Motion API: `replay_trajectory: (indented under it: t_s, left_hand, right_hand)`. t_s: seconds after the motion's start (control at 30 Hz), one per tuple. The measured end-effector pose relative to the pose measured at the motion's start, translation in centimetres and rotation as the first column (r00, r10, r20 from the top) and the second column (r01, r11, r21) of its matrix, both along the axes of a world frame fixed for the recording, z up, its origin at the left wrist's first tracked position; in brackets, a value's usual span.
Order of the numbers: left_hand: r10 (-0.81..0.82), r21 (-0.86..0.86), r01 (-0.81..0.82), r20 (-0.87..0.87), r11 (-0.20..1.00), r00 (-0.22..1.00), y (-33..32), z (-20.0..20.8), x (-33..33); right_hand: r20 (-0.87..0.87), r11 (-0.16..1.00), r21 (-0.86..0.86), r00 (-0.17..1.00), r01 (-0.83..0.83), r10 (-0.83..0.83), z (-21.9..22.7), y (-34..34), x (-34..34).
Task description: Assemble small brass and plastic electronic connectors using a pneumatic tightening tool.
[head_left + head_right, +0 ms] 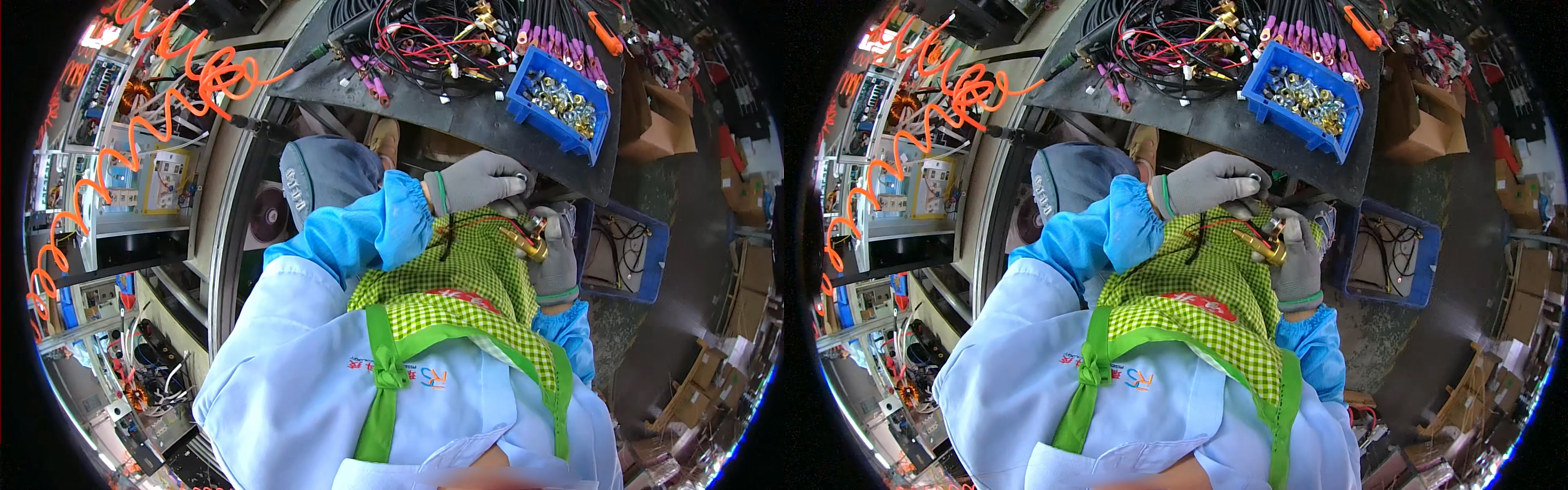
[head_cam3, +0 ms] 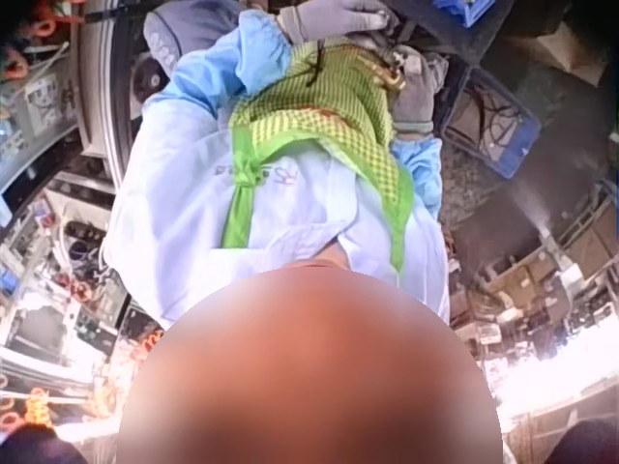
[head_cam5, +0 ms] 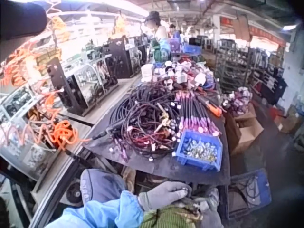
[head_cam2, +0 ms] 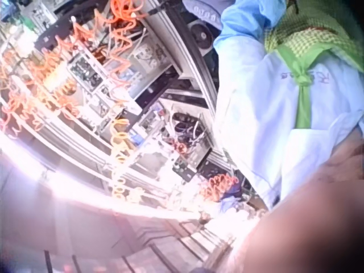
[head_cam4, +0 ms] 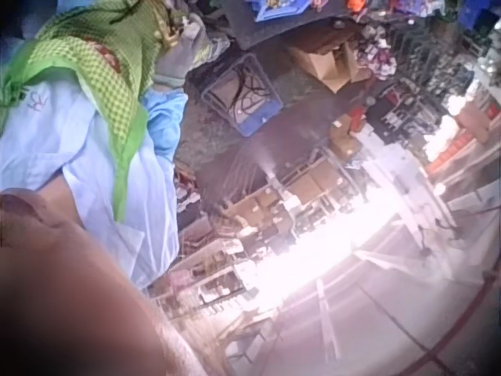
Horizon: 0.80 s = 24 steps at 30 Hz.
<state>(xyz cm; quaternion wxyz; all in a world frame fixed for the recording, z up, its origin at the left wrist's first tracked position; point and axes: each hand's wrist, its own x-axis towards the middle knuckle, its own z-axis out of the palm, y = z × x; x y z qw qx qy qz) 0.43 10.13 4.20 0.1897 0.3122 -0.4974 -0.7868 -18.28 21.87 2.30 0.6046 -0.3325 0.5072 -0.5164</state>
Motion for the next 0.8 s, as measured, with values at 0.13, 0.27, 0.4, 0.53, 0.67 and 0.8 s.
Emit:
replay_trajectory:
  t_s: [0.13,0.27,0.4,0.53,0.67,0.8]
  left_hand:
    - [0.149,-0.876,0.273,0.356,0.398,0.923,-0.3,-0.1,-0.4]
    - [0.161,-0.801,0.480,0.559,0.358,0.813,1.1,1.2,-1.2]
    - [0.148,-0.758,0.552,0.625,0.347,0.766,1.2,1.2,-2.0]
    - [0.114,-0.691,0.630,0.701,0.354,0.704,1.3,2.1,-2.6]
    - [0.063,-0.637,0.692,0.749,0.339,0.659,0.7,1.8,-3.1]
    - [0.028,-0.620,0.718,0.763,0.316,0.646,0.2,1.2,-3.5]
  right_hand:
    - [0.137,0.988,0.151,0.989,0.029,-0.050,-0.5,-0.1,-0.2]
    - [0.088,0.990,0.130,0.994,0.060,-0.071,0.5,-0.6,0.5]
    - [0.101,0.991,0.110,0.992,0.071,-0.082,-0.8,-0.6,0.5]
    - [-0.004,0.997,0.055,0.998,0.060,-0.059,-0.7,-0.4,0.6]
    - [0.019,0.993,0.096,0.997,0.069,-0.071,-1.0,-0.3,0.7]
    - [0.015,0.994,0.089,0.998,0.066,-0.068,-0.9,-0.3,0.8]
